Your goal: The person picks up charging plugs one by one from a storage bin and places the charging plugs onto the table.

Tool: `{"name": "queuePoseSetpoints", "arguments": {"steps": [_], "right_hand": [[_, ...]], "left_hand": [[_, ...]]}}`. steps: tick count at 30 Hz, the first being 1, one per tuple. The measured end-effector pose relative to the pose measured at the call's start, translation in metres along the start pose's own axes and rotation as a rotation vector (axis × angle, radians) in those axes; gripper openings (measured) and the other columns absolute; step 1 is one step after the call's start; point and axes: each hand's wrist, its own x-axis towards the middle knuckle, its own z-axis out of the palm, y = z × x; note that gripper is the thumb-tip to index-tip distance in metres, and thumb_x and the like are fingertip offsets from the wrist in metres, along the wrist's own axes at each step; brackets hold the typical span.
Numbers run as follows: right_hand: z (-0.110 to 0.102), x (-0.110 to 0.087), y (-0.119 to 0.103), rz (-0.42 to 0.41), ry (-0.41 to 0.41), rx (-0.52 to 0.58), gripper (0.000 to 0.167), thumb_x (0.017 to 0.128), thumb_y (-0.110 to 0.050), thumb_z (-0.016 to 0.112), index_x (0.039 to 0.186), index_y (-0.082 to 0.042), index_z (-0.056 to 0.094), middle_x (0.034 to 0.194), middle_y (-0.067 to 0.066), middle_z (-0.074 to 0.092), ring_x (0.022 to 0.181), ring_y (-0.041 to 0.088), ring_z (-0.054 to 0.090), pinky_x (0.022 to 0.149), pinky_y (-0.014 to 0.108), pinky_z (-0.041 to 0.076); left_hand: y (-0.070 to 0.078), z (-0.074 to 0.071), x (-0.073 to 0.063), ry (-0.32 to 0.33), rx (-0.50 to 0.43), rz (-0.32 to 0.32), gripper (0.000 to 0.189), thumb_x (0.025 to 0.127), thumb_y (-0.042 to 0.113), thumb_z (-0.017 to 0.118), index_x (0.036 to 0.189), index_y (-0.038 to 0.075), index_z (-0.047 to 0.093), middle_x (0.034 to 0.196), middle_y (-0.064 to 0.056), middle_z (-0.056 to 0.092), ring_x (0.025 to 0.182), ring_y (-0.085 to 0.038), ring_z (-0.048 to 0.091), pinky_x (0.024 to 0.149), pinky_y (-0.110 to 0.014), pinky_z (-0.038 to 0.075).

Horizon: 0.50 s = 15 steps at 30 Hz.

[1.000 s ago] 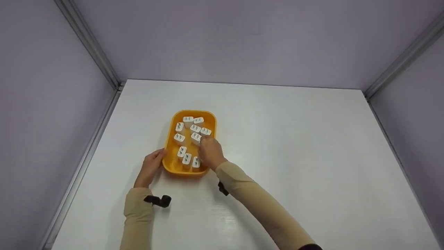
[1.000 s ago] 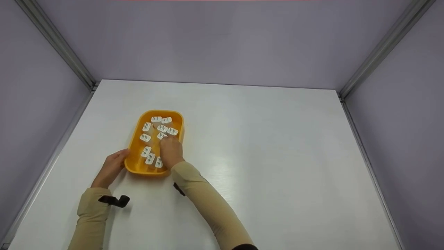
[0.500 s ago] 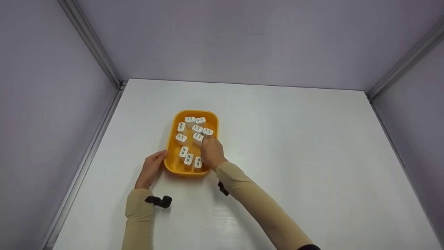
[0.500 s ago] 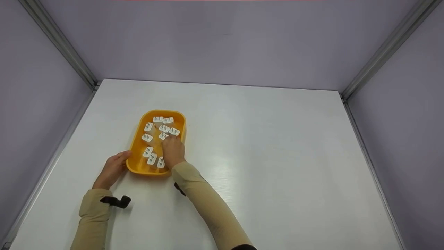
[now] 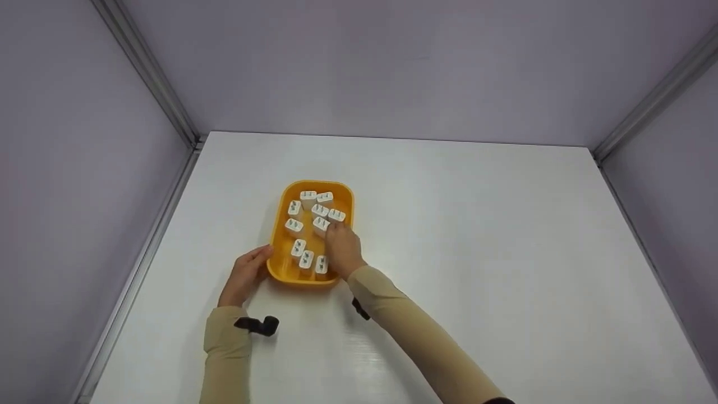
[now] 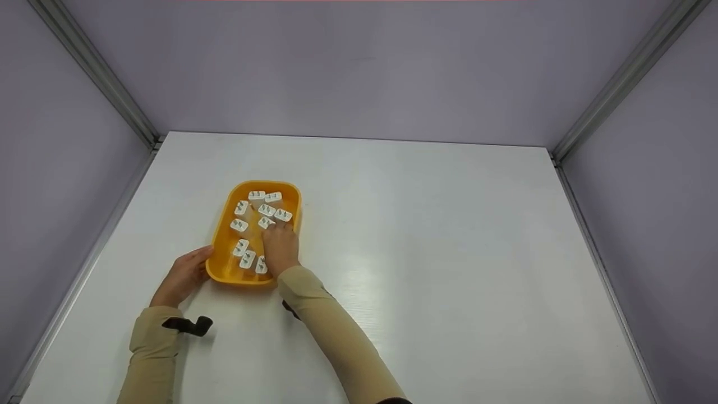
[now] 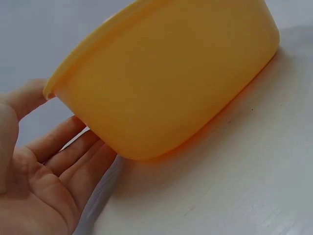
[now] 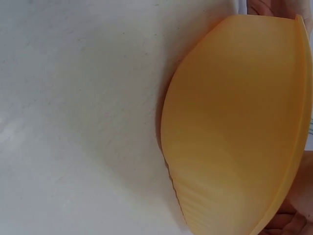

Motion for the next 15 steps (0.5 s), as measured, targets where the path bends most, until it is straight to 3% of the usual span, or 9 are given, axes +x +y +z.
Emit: {"name": "queuePoseSetpoints", "arguments": {"steps": [7, 15], "right_hand": [[0.0025, -0.0012, 0.0019, -0.034, 0.030, 0.029, 0.030, 0.098, -0.005, 0.051, 0.126, 0.005, 0.057, 0.128, 0.017, 0.061, 0.106, 0.024, 0.066, 0.093, 0.031, 0.057], [-0.0012, -0.0027, 0.0038, -0.011, 0.018, 0.143, 0.033, 0.099, -0.012, 0.052, 0.128, 0.003, 0.055, 0.133, 0.016, 0.058, 0.113, 0.025, 0.064, 0.099, 0.032, 0.053]], "left_hand": [[0.0029, -0.0001, 0.0002, 0.015, 0.010, -0.031, 0.061, 0.098, 0.048, 0.048, 0.147, 0.013, 0.040, 0.152, -0.005, 0.045, 0.124, -0.013, 0.052, 0.112, -0.030, 0.043], [0.0044, 0.0016, 0.0011, 0.019, 0.024, -0.048, 0.070, 0.093, 0.057, 0.052, 0.148, 0.015, 0.039, 0.153, -0.002, 0.044, 0.133, -0.017, 0.046, 0.117, -0.036, 0.038]]}}
